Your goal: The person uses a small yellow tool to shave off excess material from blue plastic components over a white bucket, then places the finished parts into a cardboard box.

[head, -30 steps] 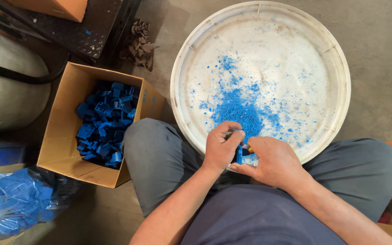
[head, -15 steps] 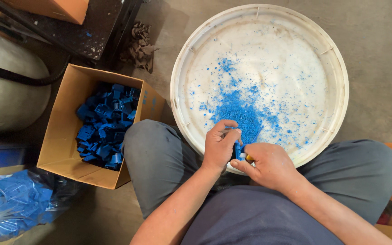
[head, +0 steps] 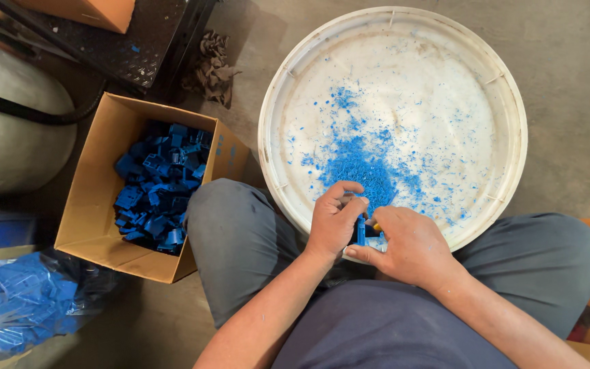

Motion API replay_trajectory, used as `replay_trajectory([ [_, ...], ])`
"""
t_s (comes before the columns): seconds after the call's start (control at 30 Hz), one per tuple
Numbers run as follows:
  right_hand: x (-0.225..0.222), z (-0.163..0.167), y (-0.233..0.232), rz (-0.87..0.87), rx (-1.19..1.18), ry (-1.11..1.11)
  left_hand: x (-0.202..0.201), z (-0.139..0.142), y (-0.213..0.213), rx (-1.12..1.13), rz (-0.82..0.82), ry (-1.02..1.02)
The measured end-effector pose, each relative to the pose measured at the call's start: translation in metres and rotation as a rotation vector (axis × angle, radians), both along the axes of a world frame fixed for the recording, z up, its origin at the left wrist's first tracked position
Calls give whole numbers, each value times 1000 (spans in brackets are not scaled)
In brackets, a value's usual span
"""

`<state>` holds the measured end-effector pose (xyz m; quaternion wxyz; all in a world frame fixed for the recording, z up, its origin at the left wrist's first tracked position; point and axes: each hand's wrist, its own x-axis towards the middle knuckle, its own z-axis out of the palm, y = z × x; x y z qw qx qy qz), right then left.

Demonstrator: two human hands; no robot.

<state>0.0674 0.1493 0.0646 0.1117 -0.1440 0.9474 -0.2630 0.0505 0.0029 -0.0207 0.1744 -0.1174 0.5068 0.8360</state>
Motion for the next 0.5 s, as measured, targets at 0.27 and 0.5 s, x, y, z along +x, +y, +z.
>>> replay_trajectory([
  [0.27,-1,-1,-1,-36,5,-43,0,-3,-1,28,-1,33],
  [0.5,0,-6,2,25,-21,-1,1,-2,0,-23,-14,39],
])
